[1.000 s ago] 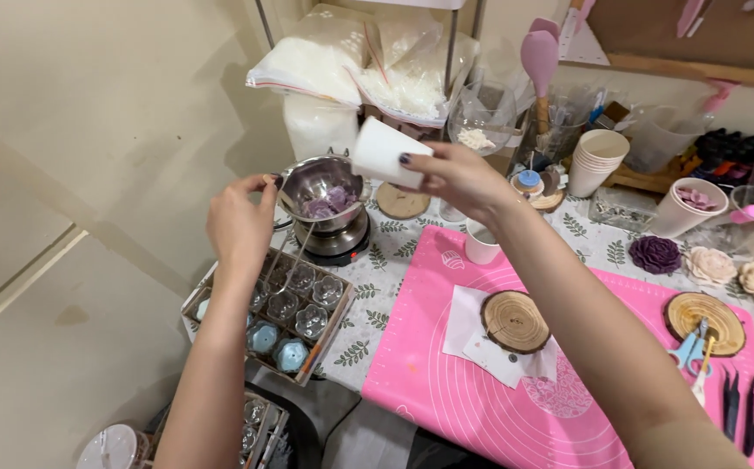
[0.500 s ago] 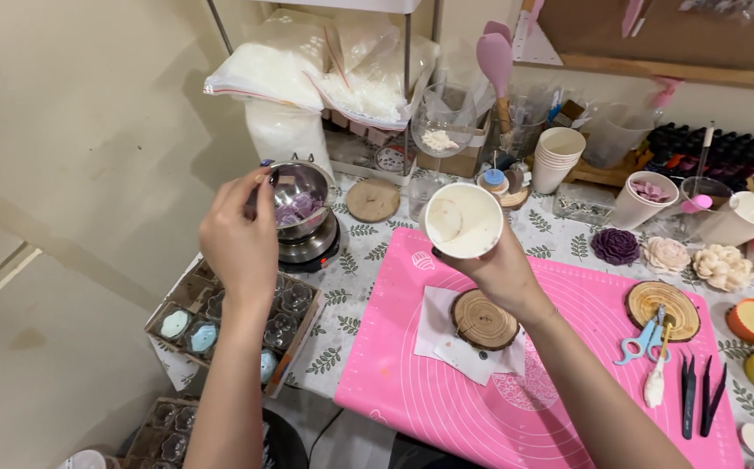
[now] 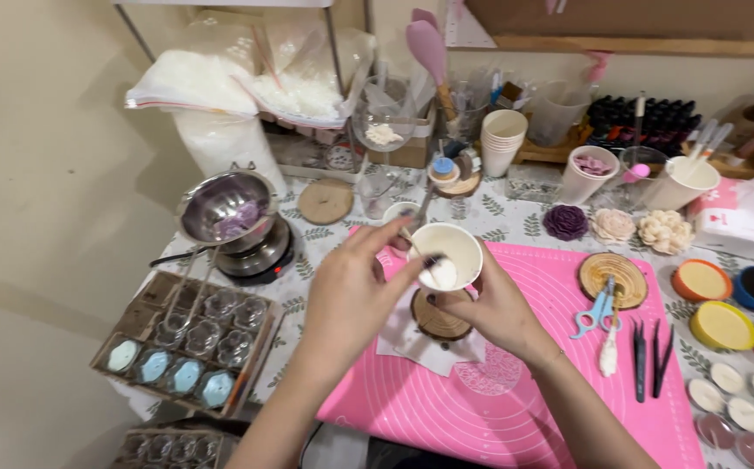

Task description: Preparing wax and pouring it into small candle molds at a workstation.

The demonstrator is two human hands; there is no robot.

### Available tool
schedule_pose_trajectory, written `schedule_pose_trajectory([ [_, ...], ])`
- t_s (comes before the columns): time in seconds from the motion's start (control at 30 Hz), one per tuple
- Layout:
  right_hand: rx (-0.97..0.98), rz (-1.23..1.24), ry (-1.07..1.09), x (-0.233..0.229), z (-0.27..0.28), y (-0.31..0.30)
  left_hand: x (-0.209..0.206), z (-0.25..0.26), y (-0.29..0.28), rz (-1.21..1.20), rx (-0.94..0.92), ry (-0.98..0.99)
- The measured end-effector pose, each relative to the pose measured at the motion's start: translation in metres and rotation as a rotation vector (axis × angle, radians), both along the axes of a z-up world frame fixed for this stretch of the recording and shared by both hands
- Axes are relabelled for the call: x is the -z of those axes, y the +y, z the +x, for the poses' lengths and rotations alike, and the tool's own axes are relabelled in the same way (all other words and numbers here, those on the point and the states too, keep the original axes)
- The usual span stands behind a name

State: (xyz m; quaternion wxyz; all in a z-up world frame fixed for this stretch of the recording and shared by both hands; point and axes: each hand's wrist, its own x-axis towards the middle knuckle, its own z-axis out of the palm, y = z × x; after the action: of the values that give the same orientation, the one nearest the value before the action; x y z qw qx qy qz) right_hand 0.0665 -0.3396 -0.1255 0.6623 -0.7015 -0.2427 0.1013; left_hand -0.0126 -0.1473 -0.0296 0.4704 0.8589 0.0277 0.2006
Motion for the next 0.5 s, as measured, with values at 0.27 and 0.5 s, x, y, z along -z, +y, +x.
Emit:
schedule_pose_trajectory([
  [0.27, 0.346, -0.192, 0.084, 0.032, 0.075, -0.060, 0.025, 0.014, -0.030, 0.064, -0.135, 0.085],
  [0.5, 0.747, -0.571, -0.150, 0.125, 0.197, -0.054, 0.113, 0.066, -0.018, 0.247, -0.235, -0.020],
])
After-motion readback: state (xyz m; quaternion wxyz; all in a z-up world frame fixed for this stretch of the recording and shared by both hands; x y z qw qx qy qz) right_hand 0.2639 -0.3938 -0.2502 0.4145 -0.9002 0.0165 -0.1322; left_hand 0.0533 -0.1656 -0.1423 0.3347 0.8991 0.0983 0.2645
